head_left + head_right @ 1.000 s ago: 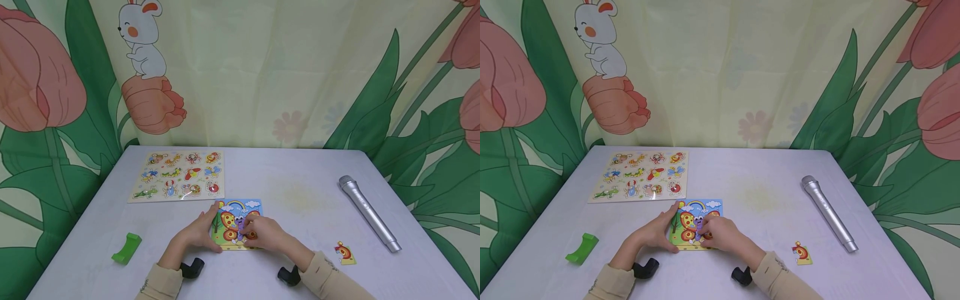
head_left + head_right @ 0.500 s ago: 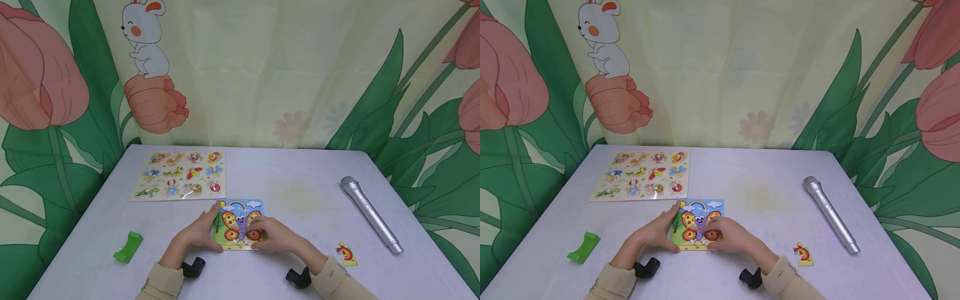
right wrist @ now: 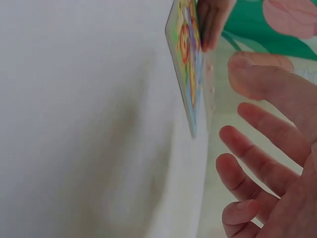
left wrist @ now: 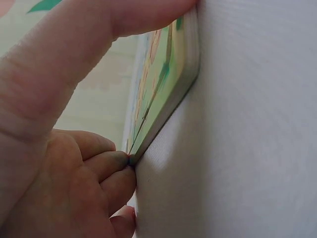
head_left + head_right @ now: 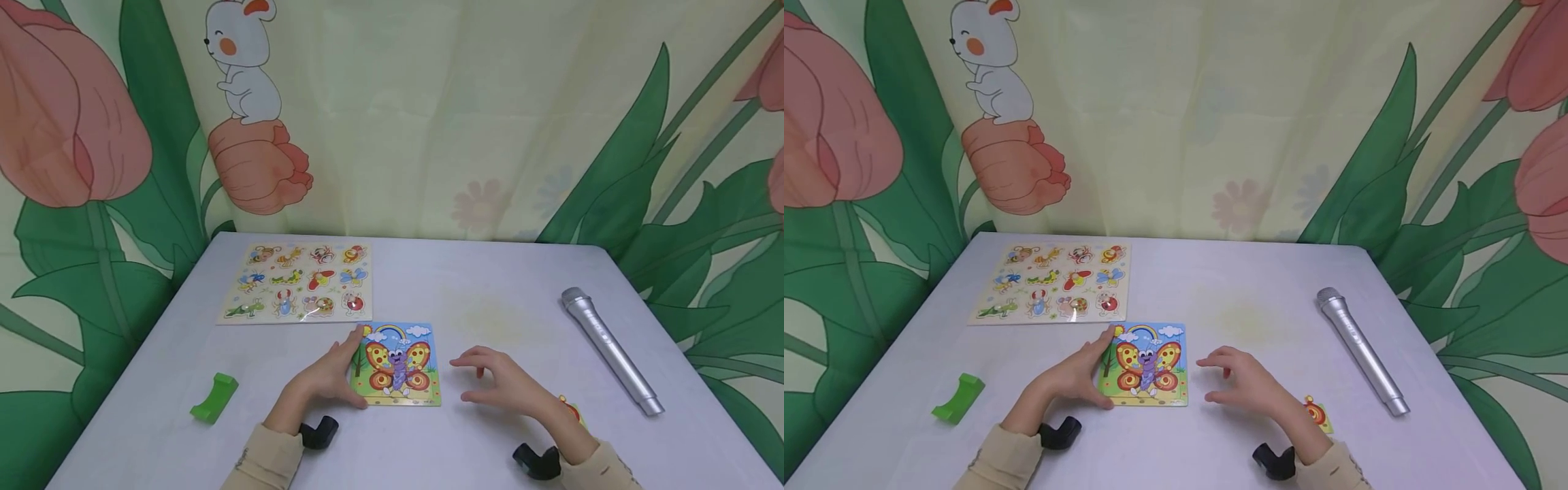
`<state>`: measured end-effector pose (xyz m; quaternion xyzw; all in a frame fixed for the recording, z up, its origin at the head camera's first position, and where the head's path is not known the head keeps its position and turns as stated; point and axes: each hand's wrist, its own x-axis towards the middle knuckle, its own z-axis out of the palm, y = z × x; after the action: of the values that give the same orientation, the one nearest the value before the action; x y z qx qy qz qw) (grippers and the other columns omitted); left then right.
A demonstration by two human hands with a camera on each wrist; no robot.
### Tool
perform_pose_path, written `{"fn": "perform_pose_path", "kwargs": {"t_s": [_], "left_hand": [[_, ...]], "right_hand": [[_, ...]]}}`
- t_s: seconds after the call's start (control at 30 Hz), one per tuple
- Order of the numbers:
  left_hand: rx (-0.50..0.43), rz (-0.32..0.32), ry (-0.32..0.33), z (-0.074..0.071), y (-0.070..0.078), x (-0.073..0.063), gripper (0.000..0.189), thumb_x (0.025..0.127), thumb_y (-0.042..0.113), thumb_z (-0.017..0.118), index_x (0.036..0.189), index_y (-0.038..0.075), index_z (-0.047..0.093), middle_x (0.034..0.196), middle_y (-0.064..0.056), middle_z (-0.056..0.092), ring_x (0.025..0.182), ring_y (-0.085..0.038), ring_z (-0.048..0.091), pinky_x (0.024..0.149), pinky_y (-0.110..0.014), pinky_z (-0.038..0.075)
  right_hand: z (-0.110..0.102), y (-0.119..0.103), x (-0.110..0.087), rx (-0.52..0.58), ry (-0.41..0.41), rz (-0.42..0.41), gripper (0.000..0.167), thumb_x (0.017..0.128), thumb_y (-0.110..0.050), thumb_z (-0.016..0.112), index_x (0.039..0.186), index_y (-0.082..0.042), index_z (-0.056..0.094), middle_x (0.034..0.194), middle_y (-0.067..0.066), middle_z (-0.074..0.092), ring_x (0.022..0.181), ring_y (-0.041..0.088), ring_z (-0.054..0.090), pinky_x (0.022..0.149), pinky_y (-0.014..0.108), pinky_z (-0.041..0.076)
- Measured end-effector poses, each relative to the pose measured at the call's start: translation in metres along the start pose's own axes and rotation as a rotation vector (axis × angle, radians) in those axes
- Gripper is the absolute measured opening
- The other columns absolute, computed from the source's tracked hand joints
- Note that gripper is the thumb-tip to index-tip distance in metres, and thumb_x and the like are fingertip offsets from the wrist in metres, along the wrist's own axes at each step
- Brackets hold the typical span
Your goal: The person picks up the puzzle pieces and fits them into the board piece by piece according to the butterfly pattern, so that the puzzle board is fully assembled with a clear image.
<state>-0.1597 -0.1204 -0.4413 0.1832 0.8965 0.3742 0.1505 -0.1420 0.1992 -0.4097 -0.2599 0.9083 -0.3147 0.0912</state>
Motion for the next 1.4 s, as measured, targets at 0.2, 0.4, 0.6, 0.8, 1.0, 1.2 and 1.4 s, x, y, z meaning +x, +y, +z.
{"fn": "perform_pose_path", "kwargs": {"t_s": [0.2, 0.4, 0.6, 0.8, 1.0, 1.2, 1.4], "left_hand": [[-0.006, -0.015, -0.004, 0.001, 0.0, 0.001, 0.126, 0.051, 0.022, 0.09, 0.145, -0.001, 0.009, 0.15, -0.018, 0.014, 0.137, -0.03, 0.013, 0.112, -0.046, 0.008], [0.013, -0.012, -0.002, 0.001, -0.001, 0.002, 0.126, 0.051, 0.023, 0.09, 0.145, -0.002, 0.009, 0.15, -0.019, 0.013, 0.138, -0.029, 0.013, 0.112, -0.045, 0.007], [0.013, -0.013, 0.004, 0.0, -0.001, 0.001, 0.125, 0.052, 0.022, 0.09, 0.145, -0.002, 0.01, 0.15, -0.018, 0.013, 0.138, -0.029, 0.013, 0.112, -0.045, 0.007], [0.014, -0.011, 0.003, -0.001, 0.0, 0.001, 0.125, 0.052, 0.022, 0.09, 0.145, -0.003, 0.01, 0.15, -0.019, 0.014, 0.137, -0.029, 0.014, 0.112, -0.045, 0.007], [0.008, -0.01, -0.006, -0.001, 0.001, 0.001, 0.125, 0.052, 0.023, 0.09, 0.145, -0.003, 0.01, 0.15, -0.019, 0.014, 0.138, -0.029, 0.013, 0.112, -0.045, 0.007], [0.008, -0.021, -0.001, 0.0, 0.001, 0.001, 0.125, 0.051, 0.022, 0.09, 0.145, -0.002, 0.011, 0.15, -0.019, 0.014, 0.137, -0.029, 0.014, 0.112, -0.045, 0.007], [-0.002, -0.028, -0.002, 0.0, 0.0, 0.002, 0.125, 0.052, 0.022, 0.09, 0.145, -0.002, 0.011, 0.15, -0.018, 0.014, 0.138, -0.029, 0.014, 0.112, -0.045, 0.006]], "right_hand": [[-0.017, 0.016, -0.024, -0.026, 0.051, 0.019, 0.049, 0.069, -0.02, 0.079, 0.114, -0.01, 0.063, 0.108, -0.004, 0.058, 0.078, 0.018, 0.05, 0.064, 0.027, 0.046], [-0.031, 0.029, -0.046, -0.077, 0.111, -0.001, 0.051, 0.067, -0.022, 0.081, 0.114, -0.01, 0.063, 0.108, -0.003, 0.059, 0.077, 0.016, 0.05, 0.064, 0.028, 0.045], [-0.041, 0.037, -0.062, -0.108, 0.124, 0.105, 0.054, 0.065, -0.028, 0.082, 0.115, -0.013, 0.063, 0.111, 0.001, 0.059, 0.081, 0.017, 0.05, 0.062, 0.027, 0.045], [-0.045, 0.047, -0.079, -0.139, 0.163, 0.16, 0.055, 0.063, -0.028, 0.083, 0.112, -0.013, 0.064, 0.111, 0.003, 0.06, 0.081, 0.015, 0.05, 0.064, 0.026, 0.046], [-0.05, 0.056, -0.094, -0.117, 0.142, 0.226, 0.058, 0.062, -0.032, 0.083, 0.114, -0.013, 0.064, 0.112, 0.003, 0.059, 0.082, 0.015, 0.048, 0.064, 0.025, 0.045], [-0.055, 0.062, -0.104, -0.134, 0.093, 0.282, 0.061, 0.059, -0.031, 0.084, 0.114, -0.012, 0.064, 0.112, 0.005, 0.06, 0.086, 0.016, 0.048, 0.065, 0.024, 0.047], [-0.057, 0.072, -0.11, -0.15, 0.038, 0.349, 0.062, 0.056, -0.02, 0.085, 0.114, -0.009, 0.064, 0.111, 0.009, 0.061, 0.089, 0.02, 0.05, 0.067, 0.026, 0.048]]}}
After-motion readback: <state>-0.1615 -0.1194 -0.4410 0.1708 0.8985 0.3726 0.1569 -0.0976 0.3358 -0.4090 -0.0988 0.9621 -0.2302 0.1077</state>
